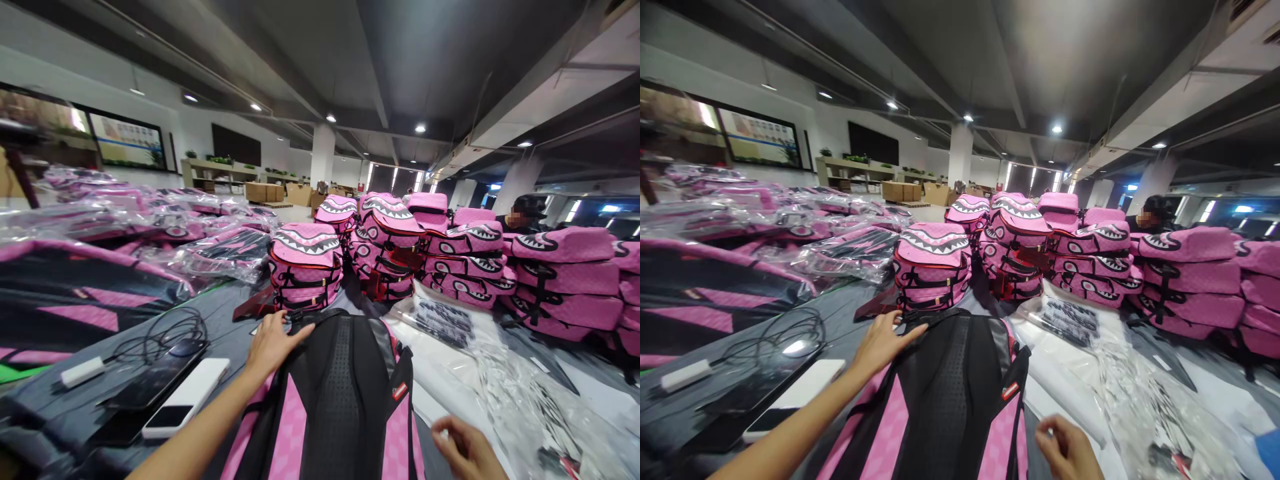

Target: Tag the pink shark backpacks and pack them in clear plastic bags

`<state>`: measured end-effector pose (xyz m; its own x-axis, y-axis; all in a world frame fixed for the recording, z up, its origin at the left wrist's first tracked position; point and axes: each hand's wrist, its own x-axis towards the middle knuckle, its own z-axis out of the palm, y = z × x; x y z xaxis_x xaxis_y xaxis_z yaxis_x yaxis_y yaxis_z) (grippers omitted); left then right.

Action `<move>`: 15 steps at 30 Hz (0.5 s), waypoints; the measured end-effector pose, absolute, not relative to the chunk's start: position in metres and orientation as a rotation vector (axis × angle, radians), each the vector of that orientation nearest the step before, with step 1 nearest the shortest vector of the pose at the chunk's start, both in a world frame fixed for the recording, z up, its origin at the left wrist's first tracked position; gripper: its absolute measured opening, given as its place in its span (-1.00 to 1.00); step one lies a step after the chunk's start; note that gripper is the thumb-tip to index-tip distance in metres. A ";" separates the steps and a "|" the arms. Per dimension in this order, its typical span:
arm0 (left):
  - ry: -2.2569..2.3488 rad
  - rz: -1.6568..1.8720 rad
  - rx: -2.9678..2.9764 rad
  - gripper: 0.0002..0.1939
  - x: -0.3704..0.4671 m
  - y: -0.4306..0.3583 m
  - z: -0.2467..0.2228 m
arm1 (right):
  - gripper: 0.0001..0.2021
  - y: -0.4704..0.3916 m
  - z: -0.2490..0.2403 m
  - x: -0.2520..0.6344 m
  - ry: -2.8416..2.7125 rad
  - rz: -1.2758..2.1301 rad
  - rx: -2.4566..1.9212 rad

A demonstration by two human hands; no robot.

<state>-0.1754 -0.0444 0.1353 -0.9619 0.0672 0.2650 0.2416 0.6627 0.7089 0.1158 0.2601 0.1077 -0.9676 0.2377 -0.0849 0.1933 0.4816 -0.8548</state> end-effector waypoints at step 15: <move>-2.593 -1.531 -0.435 -0.55 -0.192 -0.068 0.207 | -0.58 0.099 0.178 -0.168 -2.784 0.656 0.533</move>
<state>-0.1921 -0.0684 0.2068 -0.9544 0.1934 0.2273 0.2925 0.4541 0.8416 -0.1675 0.0986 0.1785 -0.9069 -0.2939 0.3021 -0.3978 0.8334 -0.3835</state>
